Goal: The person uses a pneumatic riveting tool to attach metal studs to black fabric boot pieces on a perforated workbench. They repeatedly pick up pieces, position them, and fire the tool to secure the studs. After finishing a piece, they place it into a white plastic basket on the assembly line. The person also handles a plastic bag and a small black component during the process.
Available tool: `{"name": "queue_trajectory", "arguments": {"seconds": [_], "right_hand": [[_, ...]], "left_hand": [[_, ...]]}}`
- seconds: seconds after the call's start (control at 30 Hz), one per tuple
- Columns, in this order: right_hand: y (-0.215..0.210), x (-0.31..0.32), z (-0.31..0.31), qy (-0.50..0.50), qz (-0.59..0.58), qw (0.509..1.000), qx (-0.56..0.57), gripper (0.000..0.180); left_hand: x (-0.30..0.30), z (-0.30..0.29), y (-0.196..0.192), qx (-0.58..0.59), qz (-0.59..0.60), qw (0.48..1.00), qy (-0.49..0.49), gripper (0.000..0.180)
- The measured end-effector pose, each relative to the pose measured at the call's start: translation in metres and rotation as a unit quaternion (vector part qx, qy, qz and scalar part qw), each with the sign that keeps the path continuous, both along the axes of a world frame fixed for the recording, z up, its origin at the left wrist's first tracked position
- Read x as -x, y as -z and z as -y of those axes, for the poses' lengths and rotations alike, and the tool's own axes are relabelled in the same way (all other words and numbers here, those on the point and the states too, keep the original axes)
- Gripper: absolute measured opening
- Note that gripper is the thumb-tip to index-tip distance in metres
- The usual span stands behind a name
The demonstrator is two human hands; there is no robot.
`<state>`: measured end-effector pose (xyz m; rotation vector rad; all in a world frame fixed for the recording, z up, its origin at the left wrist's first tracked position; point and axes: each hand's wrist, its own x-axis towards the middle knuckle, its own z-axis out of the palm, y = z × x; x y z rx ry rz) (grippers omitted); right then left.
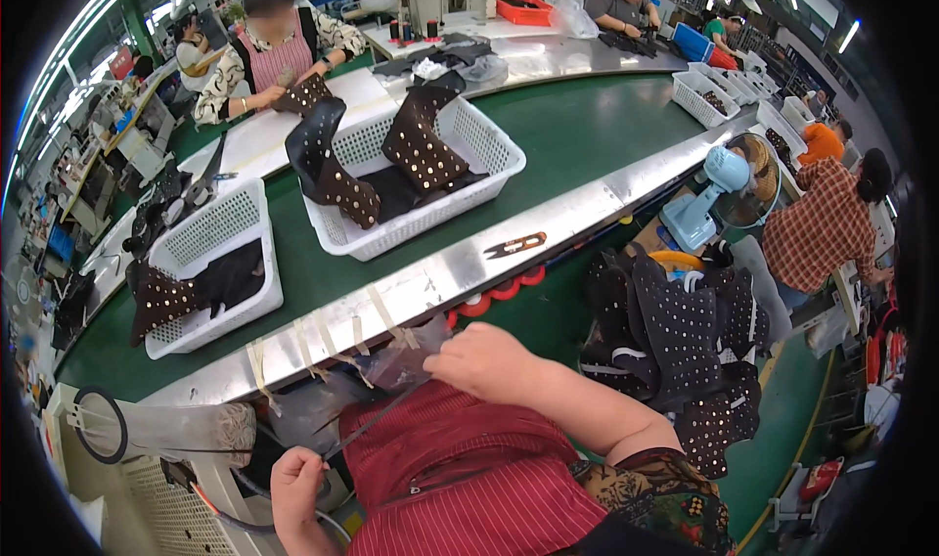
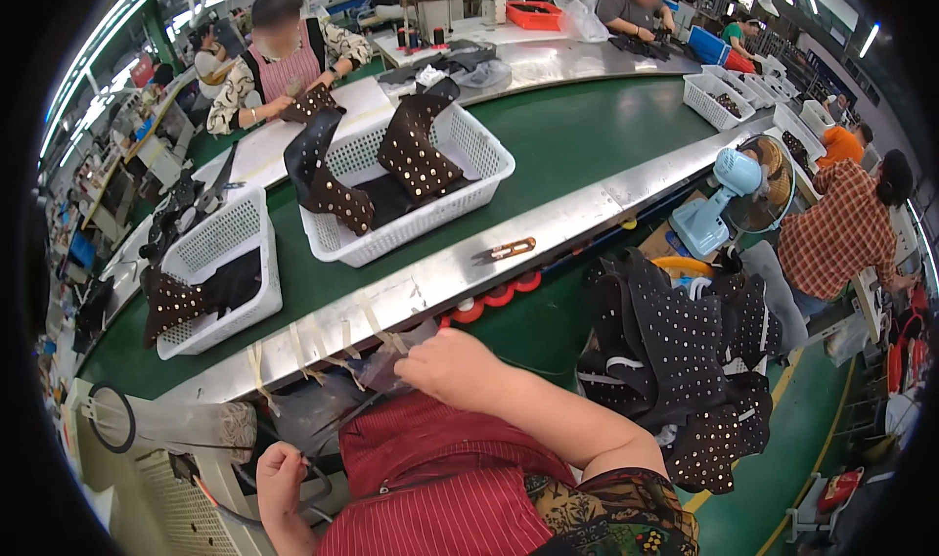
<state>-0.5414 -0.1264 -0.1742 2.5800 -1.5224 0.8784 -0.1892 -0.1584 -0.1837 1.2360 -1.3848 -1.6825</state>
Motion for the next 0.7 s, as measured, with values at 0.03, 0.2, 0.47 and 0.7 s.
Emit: {"name": "queue_trajectory", "arguments": {"seconds": [0.03, 0.2, 0.47, 0.7], "right_hand": [[0.002, 0.001, 0.001, 0.012, -0.007, 1.0, 0.013, 0.007], [0.003, 0.014, 0.013, 0.105, -0.066, 0.992, -0.017, 0.005], [0.001, 0.016, 0.003, 0.143, 0.179, 0.973, -0.039, 0.01], [-0.006, -0.008, -0.004, 0.02, 0.453, 0.849, -0.271, 0.024]], "left_hand": [[-0.005, -0.003, 0.003, 0.037, 0.058, 0.997, 0.026, 0.015], [-0.014, -0.006, 0.026, 0.148, 0.193, 0.969, 0.039, 0.015], [-0.052, -0.011, 0.047, 0.075, 0.361, 0.929, -0.008, 0.014], [0.029, 0.011, 0.026, 0.271, 0.313, 0.902, 0.123, 0.042]]}}
